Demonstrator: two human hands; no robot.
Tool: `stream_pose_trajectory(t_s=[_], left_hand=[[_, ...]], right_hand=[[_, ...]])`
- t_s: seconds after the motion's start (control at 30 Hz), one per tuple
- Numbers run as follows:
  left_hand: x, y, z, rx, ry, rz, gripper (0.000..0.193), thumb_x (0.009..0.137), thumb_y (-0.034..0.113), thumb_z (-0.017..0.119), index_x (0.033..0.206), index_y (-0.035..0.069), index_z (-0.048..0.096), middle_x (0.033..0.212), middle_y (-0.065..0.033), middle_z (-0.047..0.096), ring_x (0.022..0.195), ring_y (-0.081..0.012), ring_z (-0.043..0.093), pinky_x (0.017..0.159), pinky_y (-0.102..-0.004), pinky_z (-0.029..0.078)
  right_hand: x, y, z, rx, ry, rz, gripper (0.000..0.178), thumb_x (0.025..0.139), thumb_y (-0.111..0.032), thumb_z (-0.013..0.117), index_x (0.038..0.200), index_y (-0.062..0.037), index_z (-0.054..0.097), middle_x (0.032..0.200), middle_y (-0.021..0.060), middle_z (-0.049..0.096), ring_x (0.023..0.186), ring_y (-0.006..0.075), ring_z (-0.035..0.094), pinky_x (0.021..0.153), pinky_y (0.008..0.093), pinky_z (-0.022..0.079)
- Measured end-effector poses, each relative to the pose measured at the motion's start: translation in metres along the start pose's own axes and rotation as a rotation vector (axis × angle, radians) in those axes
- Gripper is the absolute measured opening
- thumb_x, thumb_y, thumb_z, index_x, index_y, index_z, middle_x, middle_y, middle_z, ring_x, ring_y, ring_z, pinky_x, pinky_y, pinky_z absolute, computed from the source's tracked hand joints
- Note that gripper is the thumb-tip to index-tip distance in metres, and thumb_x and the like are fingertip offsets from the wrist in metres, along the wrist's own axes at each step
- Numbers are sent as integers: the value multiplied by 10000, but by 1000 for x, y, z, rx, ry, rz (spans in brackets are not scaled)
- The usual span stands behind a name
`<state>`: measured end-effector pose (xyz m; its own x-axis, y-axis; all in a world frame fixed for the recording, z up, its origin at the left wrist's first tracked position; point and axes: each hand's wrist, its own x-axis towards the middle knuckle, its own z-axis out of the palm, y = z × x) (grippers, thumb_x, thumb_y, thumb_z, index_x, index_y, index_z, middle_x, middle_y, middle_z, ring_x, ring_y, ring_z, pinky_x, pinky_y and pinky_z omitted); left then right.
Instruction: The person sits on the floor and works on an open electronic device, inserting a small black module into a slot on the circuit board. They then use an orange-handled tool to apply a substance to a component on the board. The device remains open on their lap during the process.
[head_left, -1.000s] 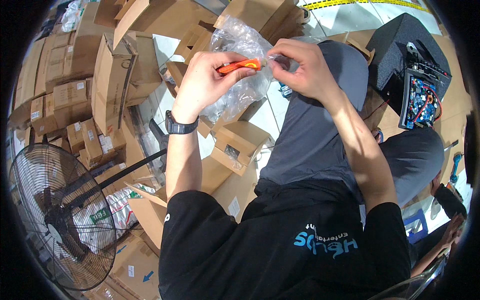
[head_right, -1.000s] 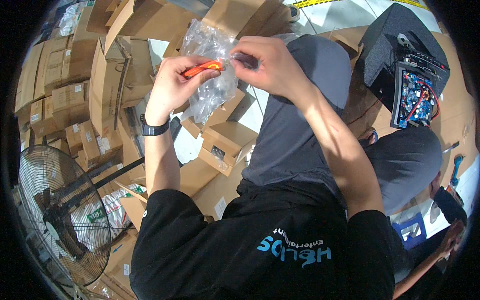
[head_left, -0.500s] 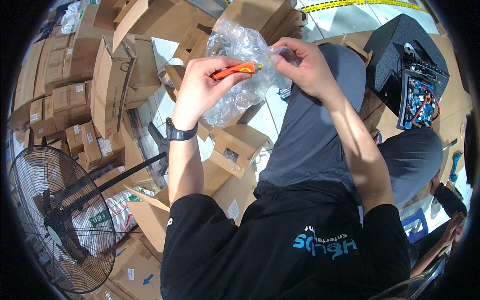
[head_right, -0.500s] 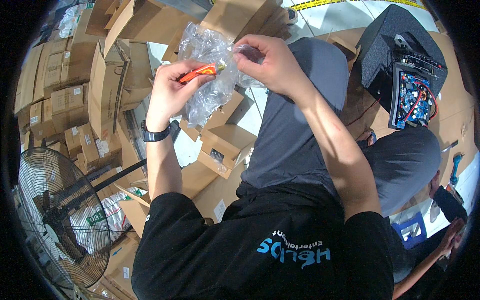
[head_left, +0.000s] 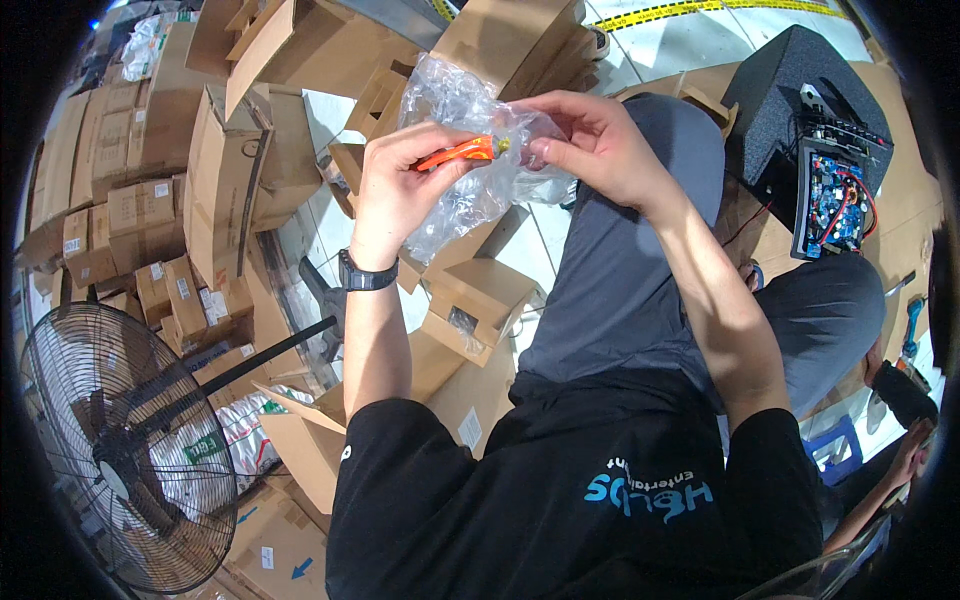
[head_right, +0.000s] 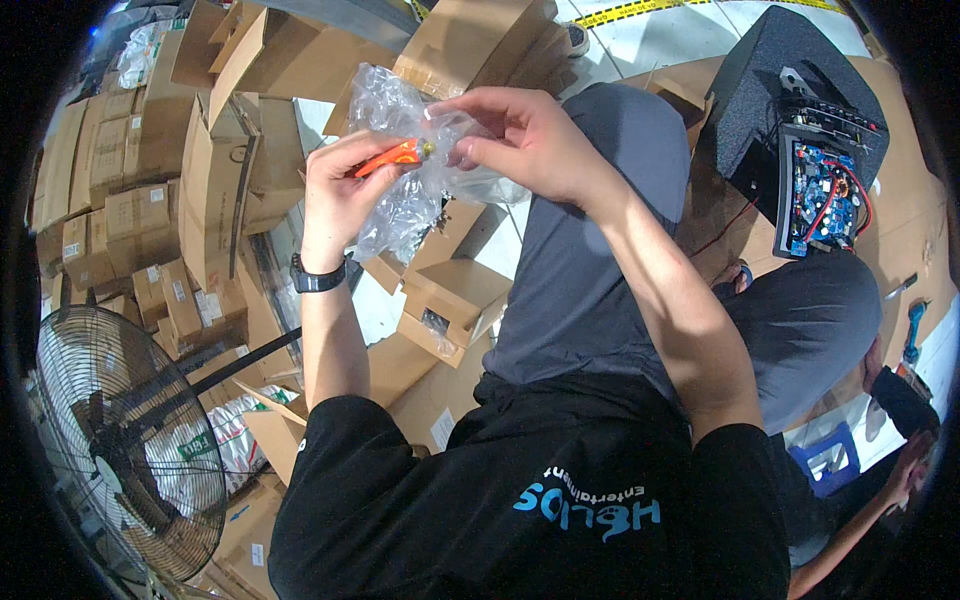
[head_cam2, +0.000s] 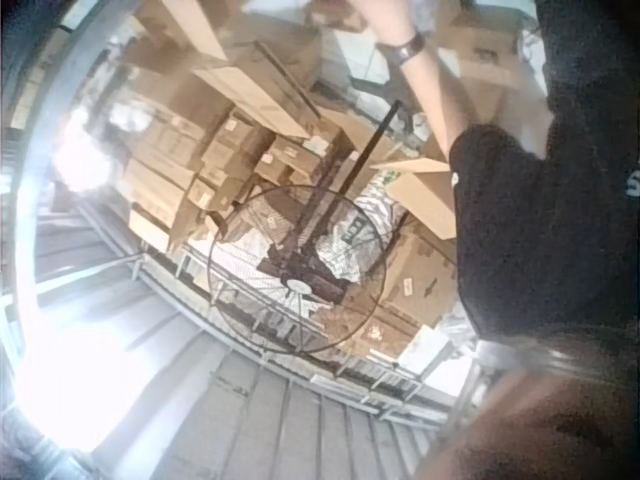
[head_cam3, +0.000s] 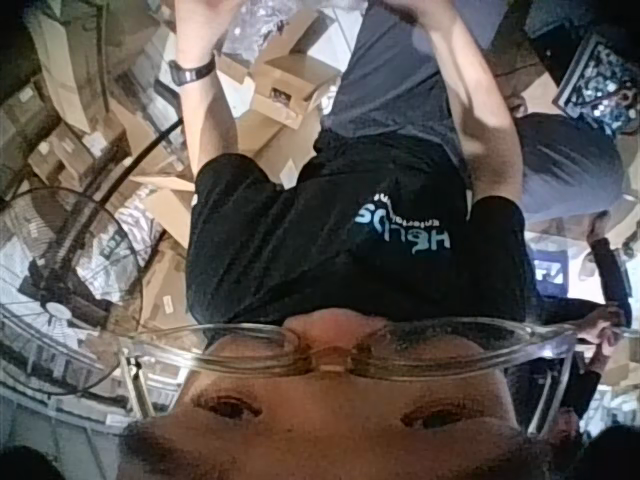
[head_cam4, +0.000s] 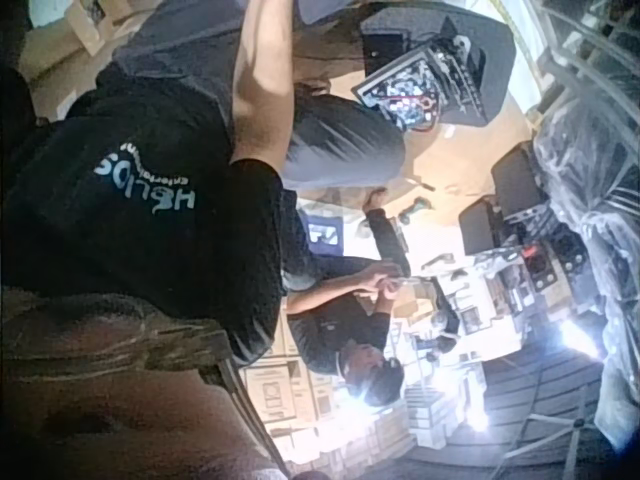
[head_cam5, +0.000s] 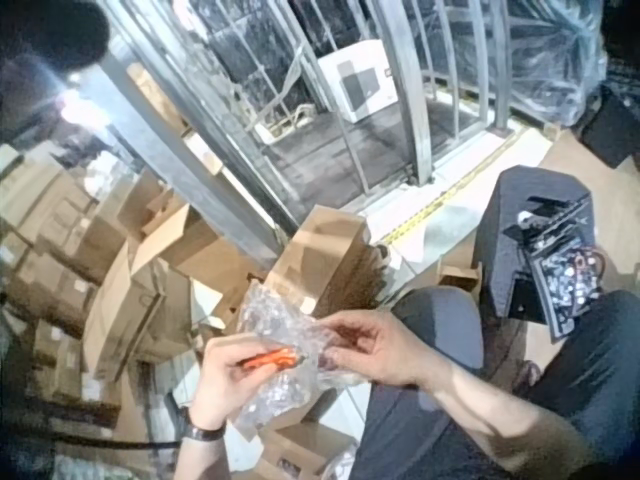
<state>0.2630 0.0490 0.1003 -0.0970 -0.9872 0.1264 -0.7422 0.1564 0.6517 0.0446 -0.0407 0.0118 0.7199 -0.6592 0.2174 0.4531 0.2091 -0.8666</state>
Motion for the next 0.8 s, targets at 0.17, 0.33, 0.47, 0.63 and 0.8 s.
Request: stream_pose_trajectory(t_s=[0.17,0.33,0.47,0.63,0.8], left_hand=[[2,2,3,19,-12,-23,202,787,-10,757,989,2,764,839,-81,731,755,-155,681,696,-274,514],[5,1,13,11,21,-48,197,798,52,798,991,16,779,787,-99,718,681,-157,666,639,-273,506],[6,-2,20,-20,26,-100,195,806,76,818,991,23,783,768,-102,719,651,-142,649,622,-266,493],[4,-7,37,-140,78,-188,183,826,87,819,996,31,785,743,-90,716,628,-104,619,600,-260,477],[-2,-7,40,-195,53,-232,171,858,8,775,1030,6,776,831,-20,719,674,-52,603,601,-204,476]], right_hand=[[1,0,3,-125,43,-49,243,907,-46,750,1147,-9,742,1082,70,744,988,91,680,869,247,554],[0,-1,2,-323,167,-112,173,863,-38,774,1032,2,772,967,70,768,918,90,700,847,247,560],[-2,-2,2,-413,214,-141,198,820,44,757,1016,18,750,1015,93,760,942,122,702,886,267,559],[-1,1,3,-400,301,-104,194,797,45,773,988,28,745,1000,96,758,930,112,699,870,264,562],[-1,4,-2,-371,351,-43,184,784,29,782,964,24,746,943,71,756,856,88,691,791,238,560]])
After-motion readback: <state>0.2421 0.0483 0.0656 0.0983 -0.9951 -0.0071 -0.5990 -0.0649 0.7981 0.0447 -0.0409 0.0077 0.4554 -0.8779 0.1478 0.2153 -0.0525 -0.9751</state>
